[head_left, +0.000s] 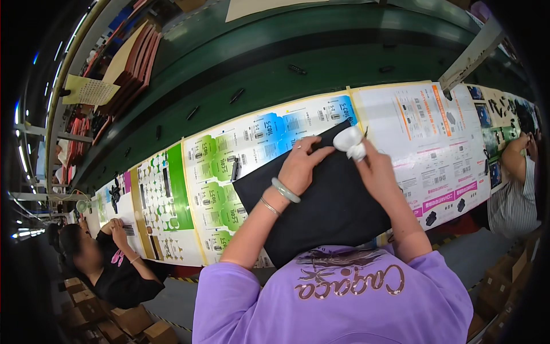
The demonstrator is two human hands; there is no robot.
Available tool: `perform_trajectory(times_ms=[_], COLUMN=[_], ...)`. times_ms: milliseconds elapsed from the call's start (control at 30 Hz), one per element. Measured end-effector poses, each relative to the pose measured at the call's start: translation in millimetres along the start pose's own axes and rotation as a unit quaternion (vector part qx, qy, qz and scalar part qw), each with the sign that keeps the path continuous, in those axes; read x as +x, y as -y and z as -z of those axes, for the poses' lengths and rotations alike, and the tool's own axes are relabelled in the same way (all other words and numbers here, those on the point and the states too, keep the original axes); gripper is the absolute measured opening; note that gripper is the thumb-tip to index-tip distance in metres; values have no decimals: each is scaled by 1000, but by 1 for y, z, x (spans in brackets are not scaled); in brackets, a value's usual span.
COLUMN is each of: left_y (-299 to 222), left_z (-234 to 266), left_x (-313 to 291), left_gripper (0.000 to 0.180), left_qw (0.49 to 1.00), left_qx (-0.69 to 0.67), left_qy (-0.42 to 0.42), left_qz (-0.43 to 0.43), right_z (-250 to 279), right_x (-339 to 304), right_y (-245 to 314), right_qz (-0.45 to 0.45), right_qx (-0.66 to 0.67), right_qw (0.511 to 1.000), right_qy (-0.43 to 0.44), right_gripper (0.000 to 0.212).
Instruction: Manually cleaning or applying a substance to electronic components using a white cloth at a workstation.
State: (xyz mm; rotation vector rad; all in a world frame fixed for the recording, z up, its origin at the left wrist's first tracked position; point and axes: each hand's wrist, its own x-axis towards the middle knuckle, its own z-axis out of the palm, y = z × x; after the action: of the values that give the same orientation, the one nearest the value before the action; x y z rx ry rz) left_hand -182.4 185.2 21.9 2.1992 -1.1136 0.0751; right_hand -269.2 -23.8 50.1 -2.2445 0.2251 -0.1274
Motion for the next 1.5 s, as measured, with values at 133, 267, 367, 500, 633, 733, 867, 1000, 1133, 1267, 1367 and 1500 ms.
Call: perform_trajectory(times_ms=[133,267,367,500,633,733,867,1000,1133,1267,1367,1500], left_y=[10,7,7,5,7,8,7,44,125,181,194,202], left_z=[7,0,-14,-17,-19,-19,-21,-6,51,70,63,55], left_x=[6,5,-3,-6,-3,-3,-6,9,66,94,120,132], left_gripper=[37,30,27,25,25,25,23,22,19,29,33,28], left_qw=[992,999,996,993,995,993,992,997,968,946,972,966], left_qx=[50,-9,-50,-62,-36,-56,-64,-24,170,255,227,238], left_qy=[79,32,-13,-35,-61,-56,-46,-13,-116,-124,-64,18], left_qz=[-85,-1,67,91,66,82,101,70,141,159,17,97], right_z=[14,1,-5,0,-21,-5,-28,-15,-26,-26,-26,-24], right_x=[-2,-15,-16,-18,-4,-5,-6,0,0,0,-1,0], right_y=[10,-3,2,22,9,22,-5,0,-13,-10,-6,-4], right_qz=[-19,-9,7,55,40,43,37,19,19,17,22,21], right_qx=[13,6,-30,28,-93,-32,-125,-75,-113,-127,-129,-126], right_qw=[1000,1000,999,998,994,997,990,995,993,991,991,991], right_qy=[8,18,35,-9,47,60,52,59,37,38,30,38], right_gripper=[45,46,49,50,51,52,52,49,49,47,46,45])
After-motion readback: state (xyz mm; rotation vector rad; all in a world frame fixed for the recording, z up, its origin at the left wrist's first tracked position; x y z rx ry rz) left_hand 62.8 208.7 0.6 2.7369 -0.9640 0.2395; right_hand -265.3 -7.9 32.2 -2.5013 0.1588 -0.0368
